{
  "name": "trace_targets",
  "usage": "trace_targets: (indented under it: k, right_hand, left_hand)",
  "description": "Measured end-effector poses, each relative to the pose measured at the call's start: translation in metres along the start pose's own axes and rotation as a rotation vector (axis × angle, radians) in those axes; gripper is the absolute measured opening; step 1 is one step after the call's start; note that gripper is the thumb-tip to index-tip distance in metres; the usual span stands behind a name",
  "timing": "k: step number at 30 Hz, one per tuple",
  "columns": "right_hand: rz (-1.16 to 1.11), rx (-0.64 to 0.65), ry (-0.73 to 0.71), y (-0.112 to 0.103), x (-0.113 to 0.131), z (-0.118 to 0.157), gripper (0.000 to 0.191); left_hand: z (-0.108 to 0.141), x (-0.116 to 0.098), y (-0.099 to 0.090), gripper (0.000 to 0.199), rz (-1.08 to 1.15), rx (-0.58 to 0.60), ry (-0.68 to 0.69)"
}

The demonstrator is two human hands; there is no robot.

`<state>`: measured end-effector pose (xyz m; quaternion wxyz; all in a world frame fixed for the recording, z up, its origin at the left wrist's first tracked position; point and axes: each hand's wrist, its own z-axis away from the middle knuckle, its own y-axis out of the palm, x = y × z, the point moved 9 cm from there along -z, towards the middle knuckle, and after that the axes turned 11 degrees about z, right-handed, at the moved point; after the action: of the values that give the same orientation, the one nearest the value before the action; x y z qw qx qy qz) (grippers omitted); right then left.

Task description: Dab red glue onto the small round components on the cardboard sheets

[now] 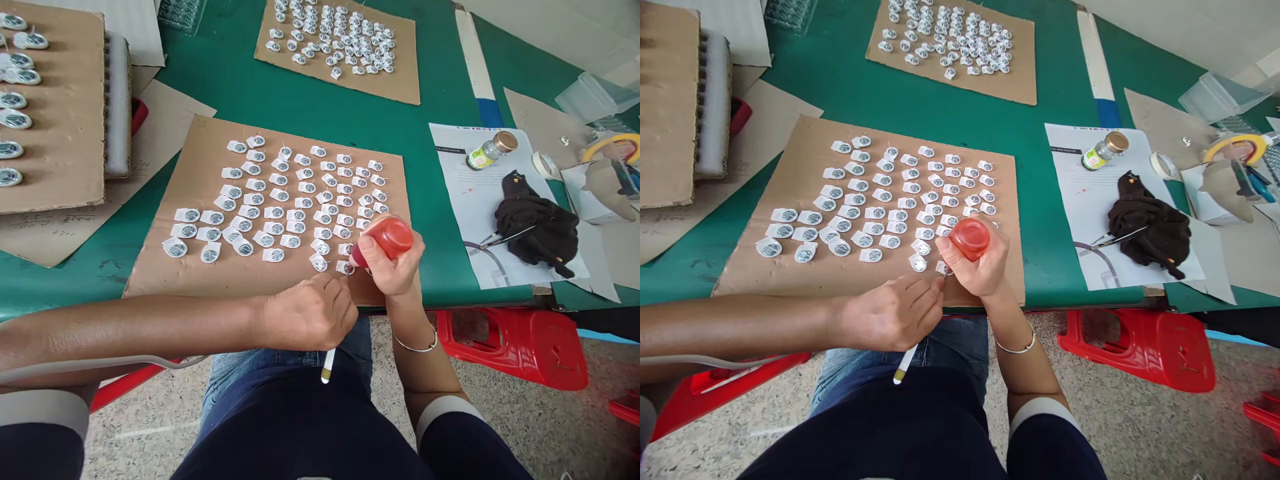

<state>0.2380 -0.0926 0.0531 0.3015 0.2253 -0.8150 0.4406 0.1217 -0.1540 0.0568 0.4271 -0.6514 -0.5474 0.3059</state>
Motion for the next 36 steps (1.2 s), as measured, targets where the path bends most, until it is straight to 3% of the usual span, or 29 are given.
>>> trace_targets:
  k: [8,17,25,36]
  right_hand:
    - [0.047,-0.054,-0.06,-0.005,0.007,-0.003,0.02]
    - [0.089,-0.114,-0.12,-0.012,0.012,-0.001,0.017]
    - [0.132,-0.149,-0.152,-0.017,0.015,0.004,0.017]
    - [0.096,-0.251,-0.16,-0.028,0.015,0.021,0.013]
  left_hand:
    - [0.002,0.004,0.001,0.013,0.057,0.016,-0.035]
    - [0.001,0.027,-0.002,0.021,0.286,0.045,-0.145]
    - [0.01,0.05,0.008,0.017,0.532,0.12,-0.315]
    - [0.013,0.066,0.01,0.017,0.819,0.09,-0.455]
